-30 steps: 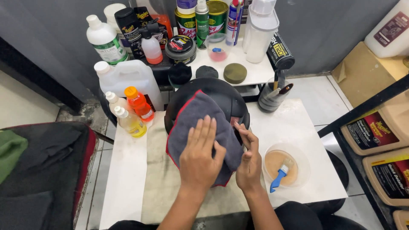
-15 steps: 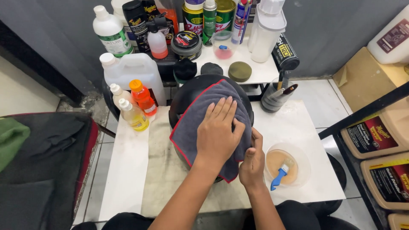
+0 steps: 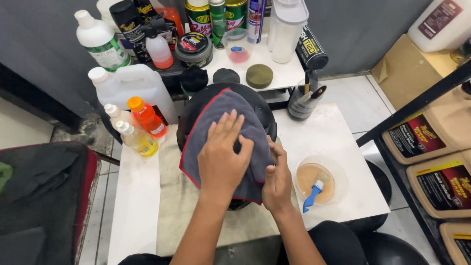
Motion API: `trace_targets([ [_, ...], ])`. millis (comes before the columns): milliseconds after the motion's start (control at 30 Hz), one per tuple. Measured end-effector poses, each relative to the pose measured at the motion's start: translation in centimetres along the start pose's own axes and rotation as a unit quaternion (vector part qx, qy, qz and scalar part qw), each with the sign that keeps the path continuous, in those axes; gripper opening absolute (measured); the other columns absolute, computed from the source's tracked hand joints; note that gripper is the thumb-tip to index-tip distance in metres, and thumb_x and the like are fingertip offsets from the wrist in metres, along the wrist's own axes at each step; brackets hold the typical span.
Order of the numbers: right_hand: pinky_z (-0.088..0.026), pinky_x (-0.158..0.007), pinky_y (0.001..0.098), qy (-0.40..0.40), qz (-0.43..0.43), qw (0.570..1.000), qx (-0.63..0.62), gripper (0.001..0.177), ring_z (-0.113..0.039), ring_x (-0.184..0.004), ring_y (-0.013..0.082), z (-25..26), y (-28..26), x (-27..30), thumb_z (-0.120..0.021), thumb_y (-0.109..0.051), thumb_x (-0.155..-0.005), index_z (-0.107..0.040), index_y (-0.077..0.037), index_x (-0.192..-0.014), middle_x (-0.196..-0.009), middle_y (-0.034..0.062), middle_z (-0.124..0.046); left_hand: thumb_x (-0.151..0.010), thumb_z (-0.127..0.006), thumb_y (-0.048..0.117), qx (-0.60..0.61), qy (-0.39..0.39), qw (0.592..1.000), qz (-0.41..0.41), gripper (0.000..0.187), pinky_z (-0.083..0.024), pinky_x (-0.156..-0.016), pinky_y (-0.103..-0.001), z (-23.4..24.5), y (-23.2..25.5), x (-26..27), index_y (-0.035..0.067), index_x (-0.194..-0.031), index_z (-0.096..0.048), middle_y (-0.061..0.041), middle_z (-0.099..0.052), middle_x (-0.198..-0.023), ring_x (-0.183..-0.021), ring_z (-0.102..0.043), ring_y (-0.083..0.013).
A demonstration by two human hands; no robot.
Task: The person wipes the exterior surface of a black motorcycle helmet using a grey microfiber cloth with red trim. They systematically clean the top, sides, and front of the helmet, rotating it to access different areas.
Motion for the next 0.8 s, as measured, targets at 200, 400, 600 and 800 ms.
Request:
trace_targets([
  [200, -0.035, -0.108, 0.0550, 0.005, 0.001, 1.000, 0.001, 0.077, -0.046, -0.135, 0.0405, 0.1, 0.1, 0.2, -0.021, -0.067, -0.094, -0.045, -0.005, -0.133, -0.142, 0.0245, -0.055, -0.078, -0.060, 0.008, -0.024, -0.013, 1.000, -0.013, 0.045, -0.044, -0.107, -0.041, 0.4, 1.2, 1.2, 0.003, -0.121, -0.071, -0.018, -0.069, -0.125, -0.120, -0.064, -0.0299],
  [400, -0.036, -0.110, 0.0528, -0.001, -0.001, 1.000, -0.014, 0.077, -0.044, -0.138, 0.0389, 0.0, 0.2, 0.1, -0.022, -0.068, -0.094, -0.045, -0.005, -0.133, -0.143, 0.0229, -0.055, -0.076, -0.059, 0.011, -0.017, -0.031, 0.999, -0.005, 0.048, -0.042, -0.109, -0.042, 1.1, 2.4, 5.1, 0.006, -0.123, -0.070, -0.014, -0.068, -0.129, -0.124, -0.062, -0.0265],
  [600, -0.035, -0.110, 0.0527, -0.003, -0.007, 1.000, -0.026, 0.075, -0.040, -0.139, 0.0406, -0.1, 0.4, 0.3, -0.023, -0.065, -0.096, -0.040, -0.005, -0.138, -0.148, 0.0244, -0.048, -0.075, -0.059, 0.011, -0.007, -0.027, 0.999, -0.027, 0.044, -0.040, -0.111, -0.044, -1.7, 2.1, 2.3, 0.003, -0.116, -0.073, -0.017, -0.069, -0.124, -0.124, -0.062, -0.0289],
  [800, -0.037, -0.109, 0.0547, 0.010, -0.038, 0.999, -0.017, 0.070, -0.046, -0.135, 0.0419, 0.3, -2.0, 0.1, -0.023, -0.054, -0.099, -0.028, -0.006, -0.150, -0.145, 0.0252, -0.050, -0.081, -0.055, 0.006, 0.255, -0.120, 0.958, 0.059, 0.043, -0.036, -0.112, -0.048, 2.0, 1.9, 0.1, -0.001, -0.121, -0.069, -0.024, -0.066, -0.126, -0.125, -0.058, -0.0391],
])
Point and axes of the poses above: each hand's wrist, its own x-axis away from the middle knuckle, its own z-axis out of the back of the hand, y = z × x, the point moved 5 cm from there along -x, towards the middle knuckle
